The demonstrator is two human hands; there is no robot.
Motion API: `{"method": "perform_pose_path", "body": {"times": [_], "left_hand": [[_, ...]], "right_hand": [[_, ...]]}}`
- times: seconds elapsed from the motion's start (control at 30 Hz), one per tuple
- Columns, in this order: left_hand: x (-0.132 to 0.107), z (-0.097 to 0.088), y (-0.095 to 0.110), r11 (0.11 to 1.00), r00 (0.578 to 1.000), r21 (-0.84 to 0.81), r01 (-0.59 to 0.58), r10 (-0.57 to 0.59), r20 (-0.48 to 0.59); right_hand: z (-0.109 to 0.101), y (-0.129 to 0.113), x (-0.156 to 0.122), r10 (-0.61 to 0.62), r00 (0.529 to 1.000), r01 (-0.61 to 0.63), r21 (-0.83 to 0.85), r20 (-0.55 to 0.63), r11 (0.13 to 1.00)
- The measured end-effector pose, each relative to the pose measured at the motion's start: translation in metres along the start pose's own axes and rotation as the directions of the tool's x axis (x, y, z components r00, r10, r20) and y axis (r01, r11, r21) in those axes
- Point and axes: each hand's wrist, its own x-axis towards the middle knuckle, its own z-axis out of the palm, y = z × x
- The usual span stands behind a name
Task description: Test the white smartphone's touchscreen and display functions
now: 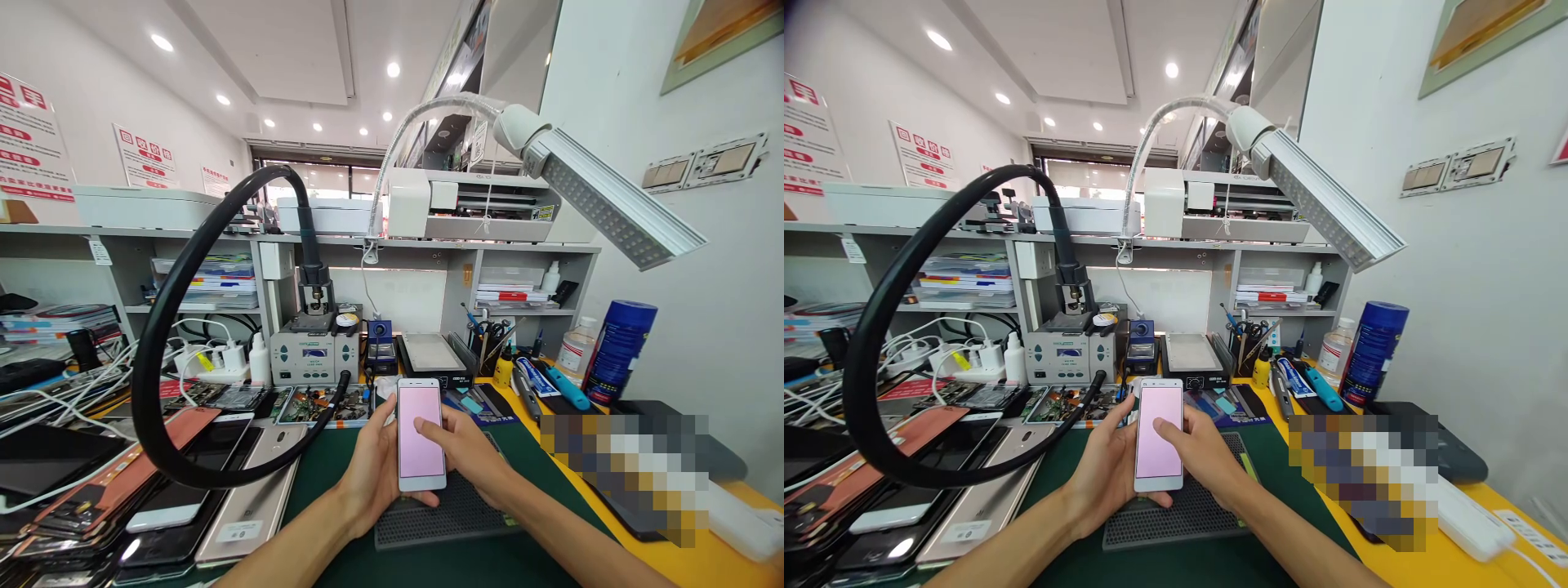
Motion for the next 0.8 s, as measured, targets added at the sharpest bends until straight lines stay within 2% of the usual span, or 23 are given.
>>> {"method": "perform_pose_path", "body": {"times": [0.27, 0.8], "left_hand": [[-0.0003, 0.001, 0.0007, 1.0, 1.0, -0.004, 0.002, -0.002, 0.008], [-0.0016, 0.0034, 0.0042, 1.0, 1.0, -0.015, 0.023, -0.023, 0.014]], "right_hand": [[-0.0016, -0.0035, -0.0015, 0.041, 0.999, -0.041, 0.025, -0.003, 0.999], [-0.0041, -0.007, -0.0025, 0.031, 0.999, -0.032, 0.028, 0.041, 0.999]]}}
